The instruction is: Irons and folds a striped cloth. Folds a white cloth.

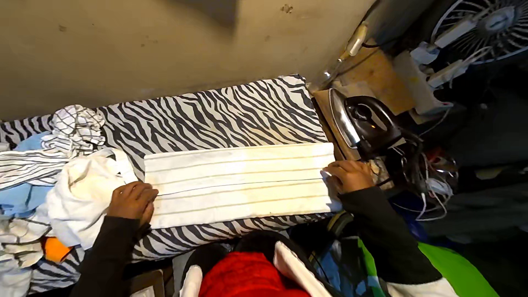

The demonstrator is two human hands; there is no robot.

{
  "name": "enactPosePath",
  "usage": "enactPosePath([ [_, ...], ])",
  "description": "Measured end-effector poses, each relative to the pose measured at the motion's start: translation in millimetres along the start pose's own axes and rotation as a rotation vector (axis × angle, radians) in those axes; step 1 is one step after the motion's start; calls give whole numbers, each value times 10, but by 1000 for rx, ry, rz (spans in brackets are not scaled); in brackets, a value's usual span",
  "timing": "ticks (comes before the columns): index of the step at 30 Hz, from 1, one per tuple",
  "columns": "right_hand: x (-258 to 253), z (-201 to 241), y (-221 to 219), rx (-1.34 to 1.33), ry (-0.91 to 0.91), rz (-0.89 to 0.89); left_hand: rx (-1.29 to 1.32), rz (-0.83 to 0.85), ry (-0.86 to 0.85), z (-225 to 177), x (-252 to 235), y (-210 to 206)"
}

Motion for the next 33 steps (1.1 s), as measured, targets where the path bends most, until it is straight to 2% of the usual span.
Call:
enactPosePath([
  [3,-192,160,-146,-35,147,-267,104,-66,8,-383,-393,-72],
  [4,-272,234,-276,-37,162,-247,136,-84,4,-494,-541,-199],
  [6,-374,347,-564,-26,147,-51,140,3,54,-583,-757,-504],
  [7,-383,351,-646,-13,118,49,111,53,123,-504,-771,-642],
  [8,-394,305,-644,18,111,50,73,64,215,-353,-730,-741],
  [10,-573,66,-342,104,92,-170,41,4,392,42,-687,-754],
  [12,-694,-252,148,185,-45,-364,81,-17,472,223,-588,-669],
  [13,-749,-378,365,204,-175,-362,121,-9,492,230,-551,-607],
  [15,-926,-584,642,189,-466,-220,151,-28,480,117,-476,-471],
  [16,-1004,-671,707,163,-557,-140,156,-31,460,-7,-400,-377],
  [19,-989,-765,797,84,-569,-53,170,-161,474,-332,149,-150],
  [22,-980,-152,819,87,-446,-28,246,-383,705,-503,873,6],
  [25,-1045,875,622,88,-174,124,232,-478,809,-573,1313,14],
  [28,-1359,2020,222,105,98,382,222,-457,733,-622,1153,40],
  [31,-1636,3002,-120,93,272,387,257,-488,647,-695,849,40],
  [33,-1682,3430,-271,51,381,337,277,-502,601,-723,729,7],
])
Point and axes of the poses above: each hand's wrist, its own x-axis away from the middle knuckle, its own y-axis out of the back of the hand, z = x × y, the point moved 2 cm from there along -x, towards the middle knuckle, and after that the axes turned 3 degrees about x, right-handed, at the moved point
